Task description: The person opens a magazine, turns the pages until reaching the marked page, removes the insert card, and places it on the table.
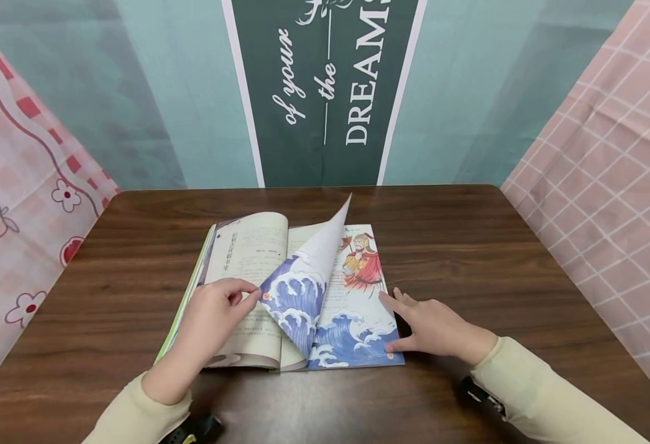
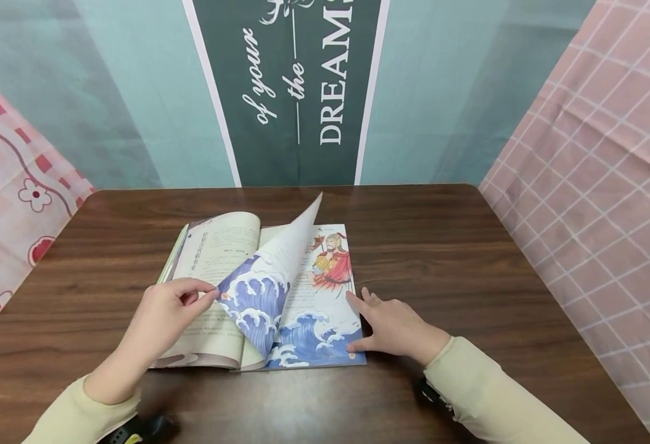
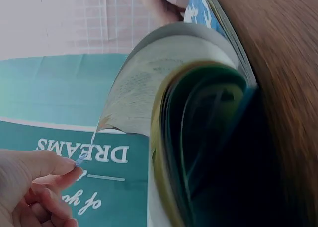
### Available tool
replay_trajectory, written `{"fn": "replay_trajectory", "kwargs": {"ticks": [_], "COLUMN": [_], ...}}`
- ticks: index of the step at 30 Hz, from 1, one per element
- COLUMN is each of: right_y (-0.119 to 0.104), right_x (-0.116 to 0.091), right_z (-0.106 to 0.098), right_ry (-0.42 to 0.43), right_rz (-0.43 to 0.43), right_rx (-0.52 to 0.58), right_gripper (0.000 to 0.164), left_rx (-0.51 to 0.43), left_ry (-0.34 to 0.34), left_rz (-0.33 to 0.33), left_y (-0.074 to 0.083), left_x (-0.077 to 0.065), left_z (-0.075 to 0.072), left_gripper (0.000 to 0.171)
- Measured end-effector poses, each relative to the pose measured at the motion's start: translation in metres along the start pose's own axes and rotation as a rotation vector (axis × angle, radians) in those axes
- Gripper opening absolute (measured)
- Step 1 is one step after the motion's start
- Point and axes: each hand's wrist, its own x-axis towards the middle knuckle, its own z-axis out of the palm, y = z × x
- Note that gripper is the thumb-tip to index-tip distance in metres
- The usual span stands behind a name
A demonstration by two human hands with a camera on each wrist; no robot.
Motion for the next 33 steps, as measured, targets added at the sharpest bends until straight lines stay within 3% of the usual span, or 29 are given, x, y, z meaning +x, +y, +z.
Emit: {"fn": "replay_trajectory", "kwargs": {"ticks": [9,17,29,33], "right_y": [-0.001,0.0,-0.002,-0.002], "right_x": [-0.001,0.0,-0.001,-0.001], "right_z": [0.003,-0.002,0.001,0.001], "right_ry": [-0.019,-0.009,0.001,0.001], "right_rz": [-0.025,-0.033,-0.03,-0.034], "right_rx": [-0.008,-0.05,-0.057,-0.062], "right_gripper": [0.094,0.095,0.094,0.094], "left_rx": [0.061,0.132,0.204,0.216], "left_ry": [-0.007,0.043,0.02,-0.013], "left_rz": [-0.028,-0.08,-0.098,-0.143], "left_y": [-0.02,-0.04,-0.061,-0.068], "left_x": [-0.016,-0.031,-0.052,-0.057], "left_z": [-0.025,-0.044,-0.063,-0.065], "left_gripper": [0.006,0.007,0.008,0.008]}}
